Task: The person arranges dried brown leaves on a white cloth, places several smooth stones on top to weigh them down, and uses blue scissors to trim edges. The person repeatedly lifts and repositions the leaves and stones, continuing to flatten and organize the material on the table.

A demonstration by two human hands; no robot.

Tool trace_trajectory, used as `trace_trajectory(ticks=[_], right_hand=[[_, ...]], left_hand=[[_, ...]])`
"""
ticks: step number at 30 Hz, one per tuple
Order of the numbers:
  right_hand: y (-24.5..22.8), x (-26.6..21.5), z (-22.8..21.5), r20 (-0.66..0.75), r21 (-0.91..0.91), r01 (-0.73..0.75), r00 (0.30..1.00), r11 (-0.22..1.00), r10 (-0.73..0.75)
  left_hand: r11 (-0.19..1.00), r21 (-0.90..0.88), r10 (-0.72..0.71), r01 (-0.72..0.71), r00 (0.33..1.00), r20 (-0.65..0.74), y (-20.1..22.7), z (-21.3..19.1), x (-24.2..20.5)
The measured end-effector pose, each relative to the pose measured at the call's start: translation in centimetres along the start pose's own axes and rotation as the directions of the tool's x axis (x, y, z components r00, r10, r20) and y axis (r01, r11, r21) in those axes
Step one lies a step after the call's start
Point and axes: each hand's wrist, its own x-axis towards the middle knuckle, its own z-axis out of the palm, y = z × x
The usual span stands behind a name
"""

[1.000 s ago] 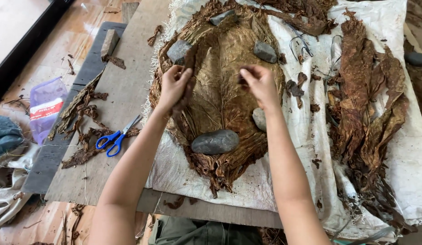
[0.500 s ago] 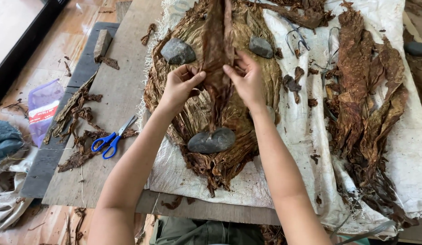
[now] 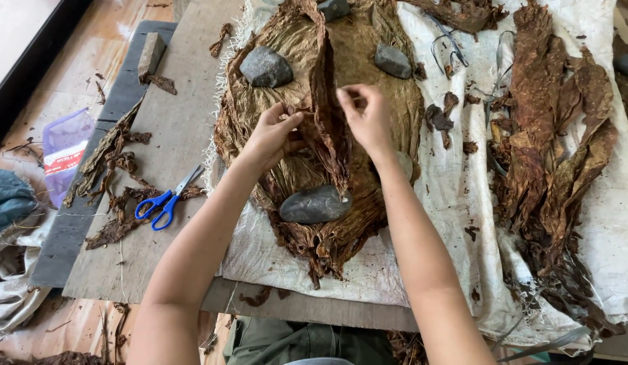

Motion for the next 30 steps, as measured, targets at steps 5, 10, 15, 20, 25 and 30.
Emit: trace_trajectory(ticks=[5, 10, 15, 20, 25, 30], right_hand=[[-0.6, -0.8, 0.2, 0.192, 0.19, -0.23, 0.962, 0.955, 0.193], [0.4, -0.3, -1.7, 0.12, 0.312, -0.249, 0.968, 0.917, 0.222], [0.8, 0.7, -5.3, -0.207, 0.137, -0.004, 0.978, 0.991, 0.033], [1.9, 1.1, -5.5, -0.267, 0.141, 0.052, 0.964, 0.989, -0.013], [-3.3, -0.7, -5.0, -0.153, 0.124, 0.092, 0.986, 0.988, -0.073], [-2.5, -0.4, -5.3, -0.07, 0.053, 0.116, 0.991, 0.992, -0.112]], left_hand=[[0.99, 0.05, 0.124, -0.135, 0.974, 0.187, 0.0, 2.0, -2.5], [0.889, 0.365, 0.235, -0.277, 0.959, 0.156, -0.1, 0.5, -1.6], [0.602, 0.708, 0.45, -0.368, 0.889, 0.08, 0.4, -1.7, 0.5], [0.838, 0.365, 0.456, -0.405, 0.888, -0.062, 2.5, -0.3, -0.8], [0.719, 0.454, 0.582, -0.526, 0.813, 0.018, 0.7, -2.7, 1.7], [0.749, 0.395, 0.508, -0.532, 0.844, 0.174, 2.0, -2.6, 0.7]])
